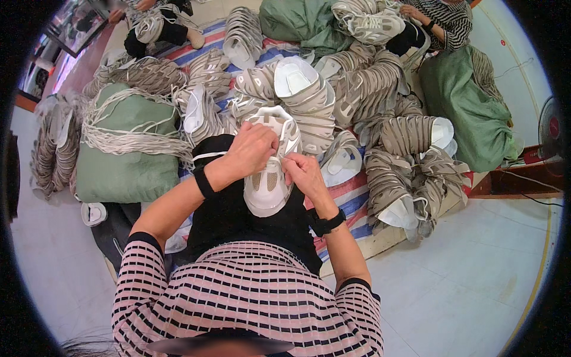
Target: Insert laces into a shoe as part of the manufacturing process.
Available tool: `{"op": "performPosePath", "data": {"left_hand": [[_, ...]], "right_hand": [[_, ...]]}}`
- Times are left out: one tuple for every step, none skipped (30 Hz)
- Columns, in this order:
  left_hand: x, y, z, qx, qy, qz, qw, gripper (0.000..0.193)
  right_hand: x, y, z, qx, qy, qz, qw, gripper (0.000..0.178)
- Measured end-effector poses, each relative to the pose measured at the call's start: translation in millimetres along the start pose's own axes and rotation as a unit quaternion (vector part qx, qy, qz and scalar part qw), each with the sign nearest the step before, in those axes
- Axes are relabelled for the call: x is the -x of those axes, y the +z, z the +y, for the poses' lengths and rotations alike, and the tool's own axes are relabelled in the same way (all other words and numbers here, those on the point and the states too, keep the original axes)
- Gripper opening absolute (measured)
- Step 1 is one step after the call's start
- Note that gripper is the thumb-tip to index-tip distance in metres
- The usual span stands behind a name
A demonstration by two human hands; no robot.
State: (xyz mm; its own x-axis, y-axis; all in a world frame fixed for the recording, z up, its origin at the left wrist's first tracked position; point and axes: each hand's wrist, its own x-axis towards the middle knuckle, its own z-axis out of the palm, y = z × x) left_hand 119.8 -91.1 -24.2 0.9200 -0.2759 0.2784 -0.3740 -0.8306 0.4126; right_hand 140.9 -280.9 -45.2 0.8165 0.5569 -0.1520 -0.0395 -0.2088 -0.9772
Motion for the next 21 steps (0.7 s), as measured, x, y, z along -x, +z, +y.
{"op": "performPosePath", "data": {"left_hand": [[-4, 3, 0, -0.015, 0.014, -0.004, 1.000, 0.013], [-9, 7, -1, -0.028, 0.029, -0.008, 0.999, 0.014], [-10, 10, -2, -0.065, 0.020, -0.013, 0.998, 0.017], [-13, 5, -2, -0.054, 0.022, -0.031, 0.998, 0.015], [-12, -3, 1, -0.048, 0.023, -0.045, 0.998, 0.014], [-11, -4, -3, -0.043, 0.026, -0.046, 0.998, 0.014], [-10, -5, -5, -0.017, 0.040, -0.054, 0.998, 0.016], [-10, -5, -4, 0.007, 0.054, -0.061, 0.997, 0.018], [-9, -6, -5, 0.003, 0.056, -0.057, 0.997, 0.018], [-8, -5, -3, 0.007, 0.069, -0.073, 0.995, 0.018], [-8, -3, -4, 0.012, 0.082, -0.089, 0.993, 0.019], [-7, -1, -3, 0.025, 0.088, -0.095, 0.991, 0.021], [-8, 0, -6, 0.027, 0.088, -0.094, 0.991, 0.021], [-7, 1, -10, 0.019, 0.102, -0.088, 0.991, 0.021], [-5, 4, -12, 0.017, 0.113, -0.084, 0.990, 0.022], [-3, 2, -10, 0.035, 0.120, -0.090, 0.988, 0.027], [-6, 4, -12, 0.027, 0.126, -0.078, 0.989, 0.026], [-10, -3, -10, 0.044, 0.131, -0.065, 0.988, 0.022], [-7, -7, -5, 0.059, 0.132, -0.053, 0.988, 0.019], [-5, -7, -3, 0.057, 0.122, -0.056, 0.989, 0.019], [-11, -3, -4, 0.074, 0.122, -0.047, 0.989, 0.016]], "right_hand": [[-2, -2, 3, -0.001, 0.007, 0.005, 1.000, 0.027], [-9, -3, 5, -0.032, 0.026, -0.013, 0.999, 0.025], [-7, -7, 9, -0.062, 0.053, -0.028, 0.996, 0.024], [-5, -10, 5, -0.061, 0.045, -0.035, 0.997, 0.024], [-6, -8, -4, -0.060, 0.031, -0.045, 0.997, 0.024], [-14, -4, -7, -0.089, 0.016, -0.049, 0.995, 0.024], [-11, -7, -3, -0.087, 0.018, -0.045, 0.995, 0.024], [-3, -8, 2, -0.112, 0.039, -0.029, 0.992, 0.024], [-2, -4, 7, -0.139, 0.054, -0.018, 0.989, 0.025], [0, -3, 9, -0.159, 0.060, -0.012, 0.985, 0.023], [-1, -1, 9, -0.157, 0.055, -0.013, 0.986, 0.023], [3, 1, 7, -0.160, 0.061, -0.009, 0.985, 0.022], [4, 2, 6, -0.163, 0.069, -0.005, 0.984, 0.022], [0, 2, 10, -0.128, 0.061, -0.030, 0.989, 0.022], [-5, -3, 14, -0.127, 0.069, -0.029, 0.989, 0.022], [-8, -10, 19, -0.057, 0.037, -0.060, 0.996, 0.022], [-13, -17, 24, 0.013, 0.007, -0.093, 0.996, 0.024], [-20, -32, 13, 0.212, -0.082, -0.053, 0.972, 0.024], [-20, -43, -5, 0.398, -0.170, -0.018, 0.901, 0.031], [-22, -41, -21, 0.389, -0.188, 0.023, 0.901, 0.040], [-29, -42, -29, 0.385, -0.207, 0.068, 0.897, 0.050]]}}
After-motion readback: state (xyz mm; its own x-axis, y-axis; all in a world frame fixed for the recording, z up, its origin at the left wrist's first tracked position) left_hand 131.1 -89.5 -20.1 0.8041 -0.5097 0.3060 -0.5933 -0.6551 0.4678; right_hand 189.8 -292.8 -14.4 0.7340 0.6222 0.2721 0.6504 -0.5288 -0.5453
